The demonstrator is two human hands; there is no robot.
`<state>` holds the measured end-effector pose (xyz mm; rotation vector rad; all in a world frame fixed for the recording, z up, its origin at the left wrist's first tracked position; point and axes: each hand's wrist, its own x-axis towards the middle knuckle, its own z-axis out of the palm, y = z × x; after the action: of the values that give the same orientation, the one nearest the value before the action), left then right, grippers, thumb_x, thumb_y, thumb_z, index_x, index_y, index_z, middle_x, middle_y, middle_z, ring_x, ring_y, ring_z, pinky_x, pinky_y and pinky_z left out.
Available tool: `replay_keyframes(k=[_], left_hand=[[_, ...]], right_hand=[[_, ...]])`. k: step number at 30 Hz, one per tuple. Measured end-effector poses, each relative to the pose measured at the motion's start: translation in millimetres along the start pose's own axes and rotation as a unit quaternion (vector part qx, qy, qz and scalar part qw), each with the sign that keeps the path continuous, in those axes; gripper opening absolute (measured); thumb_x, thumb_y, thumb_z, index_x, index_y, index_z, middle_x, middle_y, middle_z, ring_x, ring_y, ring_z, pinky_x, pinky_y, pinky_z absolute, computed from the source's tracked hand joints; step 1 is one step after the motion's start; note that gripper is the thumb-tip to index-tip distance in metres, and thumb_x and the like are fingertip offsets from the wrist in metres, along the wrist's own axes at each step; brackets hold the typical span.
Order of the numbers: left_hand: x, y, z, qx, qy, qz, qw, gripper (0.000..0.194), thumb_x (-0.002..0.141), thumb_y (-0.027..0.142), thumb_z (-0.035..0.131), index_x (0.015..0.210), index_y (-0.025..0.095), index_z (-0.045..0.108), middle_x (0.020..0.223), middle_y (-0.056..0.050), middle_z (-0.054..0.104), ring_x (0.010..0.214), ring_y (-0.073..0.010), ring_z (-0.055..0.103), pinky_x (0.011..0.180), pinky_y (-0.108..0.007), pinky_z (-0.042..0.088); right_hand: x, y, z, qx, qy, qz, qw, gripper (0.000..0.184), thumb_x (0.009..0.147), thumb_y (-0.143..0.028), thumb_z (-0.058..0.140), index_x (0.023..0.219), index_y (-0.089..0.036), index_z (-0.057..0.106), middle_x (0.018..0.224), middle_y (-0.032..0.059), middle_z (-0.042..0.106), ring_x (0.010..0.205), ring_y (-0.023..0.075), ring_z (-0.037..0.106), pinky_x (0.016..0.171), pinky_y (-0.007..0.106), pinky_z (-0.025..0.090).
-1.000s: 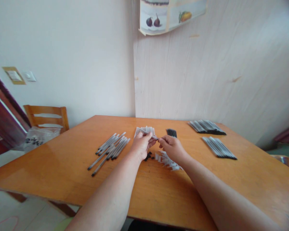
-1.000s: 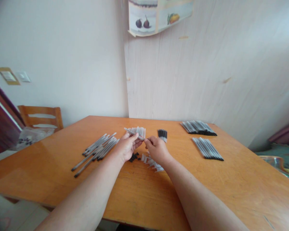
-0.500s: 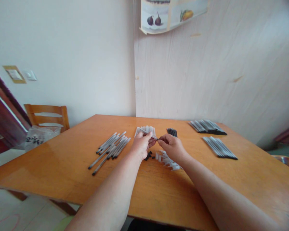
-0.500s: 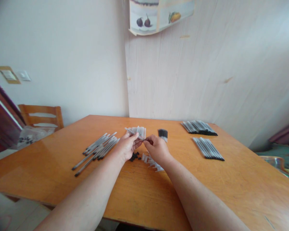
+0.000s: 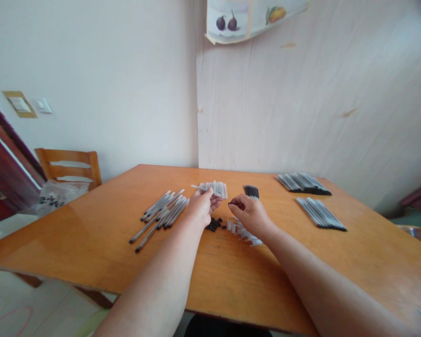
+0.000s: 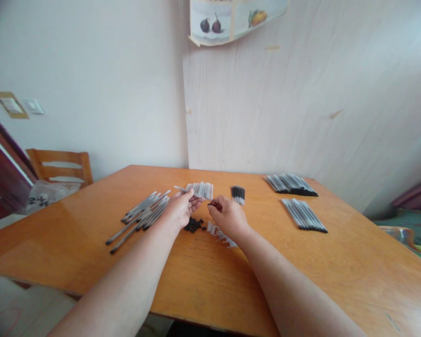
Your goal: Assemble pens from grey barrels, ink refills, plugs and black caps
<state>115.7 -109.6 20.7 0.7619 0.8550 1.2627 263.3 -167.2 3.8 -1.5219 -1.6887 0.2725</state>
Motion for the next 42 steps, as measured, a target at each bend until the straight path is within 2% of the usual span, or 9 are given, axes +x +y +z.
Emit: replay_keyframes(k=[8,18,23,27,31,34,39,42], left_hand=[[5,0,-3.9,-0.005,0.005,0.001,1.0,0.01,0.087,0.023,0.06,0.086,0.016,0.053,0.068,-0.005,0.066,0.065,-0.0151,0.069,0.059,-0.023,0.051],[4,1,-2.6,-0.006,0.003,-0.003,1.0,0.011,0.087,0.024,0.06,0.087,0.016,0.053,0.069,-0.004,0.066,0.067,-0.0146,0.069,0.062,-0.023,0.051],[3,1,-1.9,-0.004,0.007,-0.007,1.0,0.01,0.088,0.023,0.058,0.087,0.015,0.053,0.069,-0.005,0.066,0.067,-0.0148,0.069,0.062,-0.024,0.051],[3,1,-1.7,-0.002,0.009,-0.007,1.0,0.01,0.088,0.023,0.059,0.085,0.015,0.052,0.068,-0.005,0.066,0.066,-0.0145,0.069,0.063,-0.024,0.052],[4,-1,-1.4,0.004,0.006,0.0,1.0,0.013,0.086,0.024,0.061,0.084,0.016,0.052,0.07,-0.006,0.067,0.066,-0.0142,0.068,0.062,-0.024,0.052],[2,-3,-0.1,0.007,-0.006,0.003,1.0,0.015,0.084,0.027,0.064,0.085,0.016,0.053,0.069,-0.005,0.067,0.065,-0.0145,0.068,0.062,-0.024,0.053],[-4,-6,2.3,0.033,-0.042,-0.002,0.999,0.015,0.083,0.026,0.065,0.088,0.016,0.055,0.072,-0.006,0.068,0.064,-0.0159,0.068,0.059,-0.025,0.053],[-3,-6,1.2,0.033,-0.04,0.004,0.999,0.014,0.083,0.025,0.064,0.089,0.016,0.055,0.074,-0.006,0.068,0.063,-0.0151,0.068,0.059,-0.025,0.053]], right_hand=[[-6,-11,-5,-0.136,-0.111,-0.085,0.981,0.013,0.08,-0.033,0.065,0.081,-0.026,0.076,0.086,0.0058,0.067,0.083,0.0194,0.057,0.078,0.032,0.04],[-4,-3,0,-0.158,-0.139,-0.13,0.969,0.016,0.082,-0.035,0.064,0.077,-0.029,0.077,0.079,0.0055,0.067,0.083,0.0205,0.056,0.08,0.034,0.039],[-4,-3,-1,-0.149,-0.144,-0.124,0.97,0.016,0.083,-0.035,0.063,0.079,-0.029,0.077,0.078,0.0049,0.067,0.081,0.0199,0.057,0.079,0.033,0.04],[-2,-3,-2,-0.126,-0.122,-0.094,0.98,0.019,0.084,-0.032,0.06,0.074,-0.024,0.075,0.076,0.0045,0.066,0.075,0.0174,0.057,0.074,0.03,0.04],[1,-1,-2,-0.112,-0.053,-0.062,0.99,0.022,0.086,-0.03,0.053,0.078,-0.021,0.071,0.077,0.0042,0.066,0.075,0.0163,0.057,0.071,0.028,0.04],[3,0,-1,-0.086,-0.006,-0.051,0.995,0.024,0.088,-0.036,0.053,0.085,-0.02,0.07,0.082,0.0051,0.067,0.079,0.0171,0.058,0.072,0.028,0.041],[4,-1,-2,-0.066,0.018,-0.048,0.996,0.021,0.086,-0.035,0.054,0.083,-0.02,0.069,0.08,0.0044,0.068,0.076,0.0167,0.058,0.069,0.027,0.041],[5,-1,-5,-0.066,0.03,-0.039,0.997,0.017,0.084,-0.029,0.054,0.078,-0.02,0.068,0.077,0.0032,0.068,0.073,0.0159,0.058,0.066,0.026,0.04]])
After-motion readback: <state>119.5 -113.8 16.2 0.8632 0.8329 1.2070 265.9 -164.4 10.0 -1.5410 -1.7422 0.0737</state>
